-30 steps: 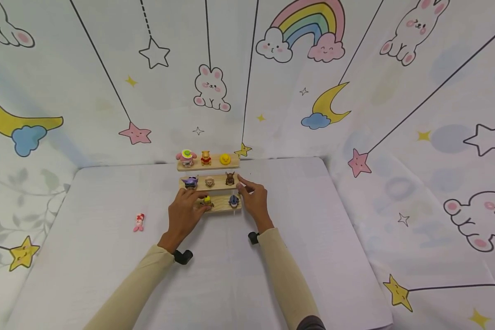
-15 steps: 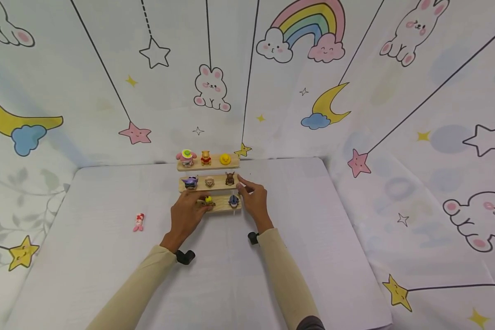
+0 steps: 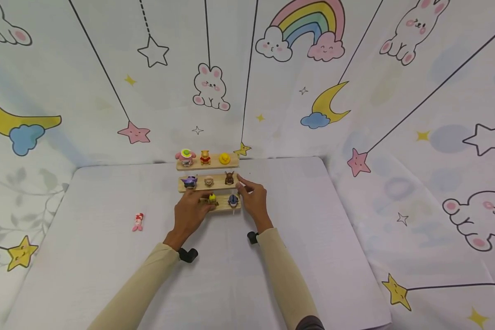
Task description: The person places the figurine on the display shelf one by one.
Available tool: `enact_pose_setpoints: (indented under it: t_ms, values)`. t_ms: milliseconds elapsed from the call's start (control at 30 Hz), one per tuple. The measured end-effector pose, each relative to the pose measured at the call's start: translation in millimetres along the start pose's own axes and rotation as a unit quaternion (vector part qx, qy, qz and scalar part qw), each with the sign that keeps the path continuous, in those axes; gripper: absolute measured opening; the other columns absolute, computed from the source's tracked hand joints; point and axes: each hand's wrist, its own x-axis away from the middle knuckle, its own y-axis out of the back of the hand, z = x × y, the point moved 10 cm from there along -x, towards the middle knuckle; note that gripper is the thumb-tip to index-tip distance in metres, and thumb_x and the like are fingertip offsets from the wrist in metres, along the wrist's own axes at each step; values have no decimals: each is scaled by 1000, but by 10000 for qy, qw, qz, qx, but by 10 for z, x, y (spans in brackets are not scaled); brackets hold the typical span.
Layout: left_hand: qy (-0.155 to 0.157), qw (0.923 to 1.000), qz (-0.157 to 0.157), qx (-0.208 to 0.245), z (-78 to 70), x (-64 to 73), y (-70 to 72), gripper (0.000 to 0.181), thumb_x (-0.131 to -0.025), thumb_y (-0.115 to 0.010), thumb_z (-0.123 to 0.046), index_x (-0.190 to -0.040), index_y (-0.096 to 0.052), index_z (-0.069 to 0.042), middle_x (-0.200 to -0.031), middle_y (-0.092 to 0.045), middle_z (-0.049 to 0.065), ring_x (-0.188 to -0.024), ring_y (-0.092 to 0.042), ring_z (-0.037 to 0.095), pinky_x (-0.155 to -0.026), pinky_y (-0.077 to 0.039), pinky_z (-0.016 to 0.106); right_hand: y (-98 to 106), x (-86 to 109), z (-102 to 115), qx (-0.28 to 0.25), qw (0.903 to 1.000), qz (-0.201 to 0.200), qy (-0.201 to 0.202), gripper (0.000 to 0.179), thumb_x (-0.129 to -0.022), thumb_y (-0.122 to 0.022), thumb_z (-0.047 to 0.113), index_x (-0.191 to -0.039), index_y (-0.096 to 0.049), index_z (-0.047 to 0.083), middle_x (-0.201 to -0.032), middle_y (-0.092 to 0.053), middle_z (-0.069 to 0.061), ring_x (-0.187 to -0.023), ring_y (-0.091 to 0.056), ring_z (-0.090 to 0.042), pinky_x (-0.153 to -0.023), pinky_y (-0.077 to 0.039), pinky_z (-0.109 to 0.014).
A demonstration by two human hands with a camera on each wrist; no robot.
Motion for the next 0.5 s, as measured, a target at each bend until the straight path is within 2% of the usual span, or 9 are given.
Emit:
enact_pose_setpoints:
  t_ms: [267, 400, 500]
  values:
    - [36, 9998, -1, 176, 12, -1, 8, 48, -79, -95, -30, -124, -80, -20, -107, -81, -1, -97, -66, 23, -62, -57, 42, 4, 1, 20, -6, 10000, 9, -46, 38, -103, -68, 40, -140, -70, 32, -99, -81, -17, -90, -76, -39, -61, -49, -24]
    - [133, 9997, 65, 190, 23, -6, 8, 46, -80, -95, -28, -123, -80, -20, -107, -81, 0, -96, -65, 22, -66, -57, 43, 3, 2, 12, 25, 10000, 8, -96, 37, -104, -68, 39, -140, -69, 32, -101, -82, -16, -91, -76, -37, -63, -49, -25]
    - [250, 9993, 187, 205, 49, 1, 7, 45, -81, -94, -30, -123, -80, -21, -109, -81, -1, -102, -67, 23, -71, -59, 45, 1, 4, 5, 41, 9999, 8, -116, 37, -104, -68, 39, -140, -69, 34, -101, -82, -15, -91, -76, -37, -64, -49, -27]
